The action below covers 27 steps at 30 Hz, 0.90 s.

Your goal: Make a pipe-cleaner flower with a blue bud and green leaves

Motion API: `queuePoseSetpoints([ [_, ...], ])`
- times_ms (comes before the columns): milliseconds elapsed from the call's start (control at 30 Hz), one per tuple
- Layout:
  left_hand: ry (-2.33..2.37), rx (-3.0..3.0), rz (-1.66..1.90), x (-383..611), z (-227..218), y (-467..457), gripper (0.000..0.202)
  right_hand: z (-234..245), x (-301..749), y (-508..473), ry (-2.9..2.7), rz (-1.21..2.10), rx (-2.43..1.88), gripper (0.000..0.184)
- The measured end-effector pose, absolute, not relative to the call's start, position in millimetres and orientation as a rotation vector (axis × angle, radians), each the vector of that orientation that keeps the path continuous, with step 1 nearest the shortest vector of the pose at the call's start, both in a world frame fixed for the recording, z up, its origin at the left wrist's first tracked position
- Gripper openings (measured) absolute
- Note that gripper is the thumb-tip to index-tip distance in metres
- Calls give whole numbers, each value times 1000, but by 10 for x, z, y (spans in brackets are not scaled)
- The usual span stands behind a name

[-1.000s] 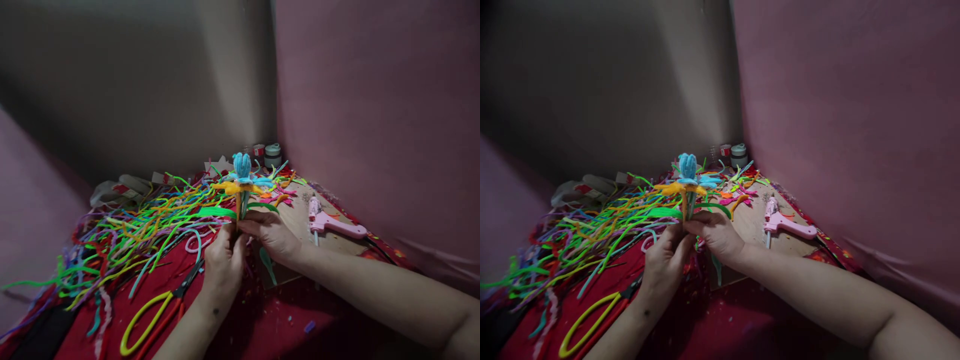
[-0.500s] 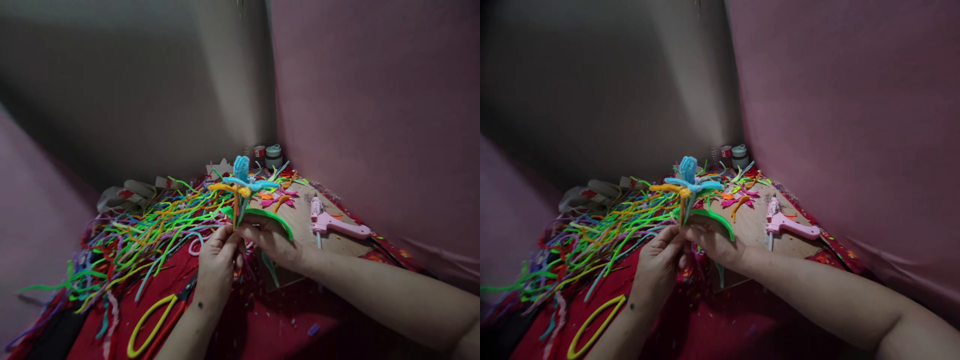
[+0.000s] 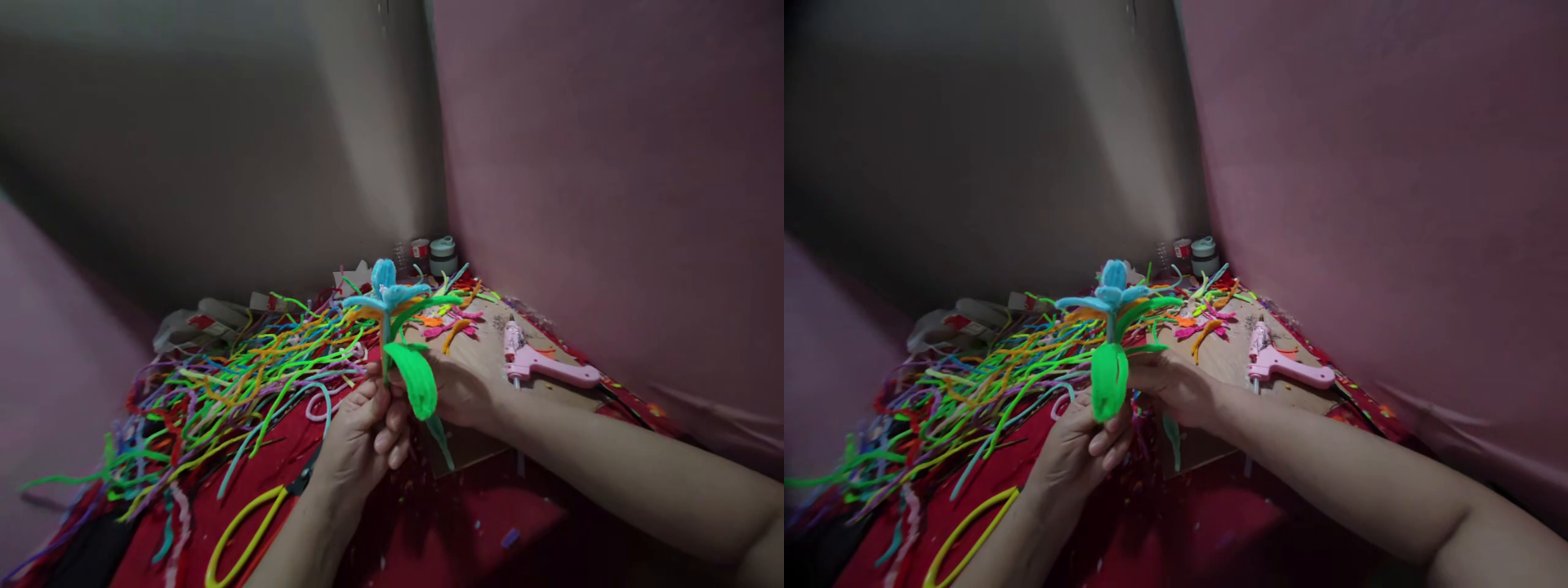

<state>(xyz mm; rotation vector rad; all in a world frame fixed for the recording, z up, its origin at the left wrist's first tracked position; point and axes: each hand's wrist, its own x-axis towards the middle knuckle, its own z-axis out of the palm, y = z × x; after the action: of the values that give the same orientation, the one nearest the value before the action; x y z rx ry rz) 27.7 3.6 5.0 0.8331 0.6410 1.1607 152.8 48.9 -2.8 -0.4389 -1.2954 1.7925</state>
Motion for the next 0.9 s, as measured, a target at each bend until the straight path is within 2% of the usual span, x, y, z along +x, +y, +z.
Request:
queuePoseSetpoints([
  [200, 901, 1123, 1166, 280, 63, 57, 30, -115, 1483, 440, -1155, 1885, -314, 32],
  [300, 1177, 1404, 1266, 274, 10, 64, 21, -132, 1465, 433, -1079, 1809, -336, 31],
  [433, 1479, 1700, 1430, 287, -117, 71, 8, -110, 1438, 416, -1027, 1727, -396, 20],
  [500, 1527, 1706, 1446, 304, -138, 66, 8, -69, 1437, 390, -1033, 1700, -406, 18],
  [667, 1312, 1388, 1326, 329, -47, 57, 23, 48, 1469, 323, -1088, 1739, -486, 26],
  [900, 964, 1088, 1288, 308, 41, 66, 22, -42, 1461, 395, -1241, 1734, -426, 30],
])
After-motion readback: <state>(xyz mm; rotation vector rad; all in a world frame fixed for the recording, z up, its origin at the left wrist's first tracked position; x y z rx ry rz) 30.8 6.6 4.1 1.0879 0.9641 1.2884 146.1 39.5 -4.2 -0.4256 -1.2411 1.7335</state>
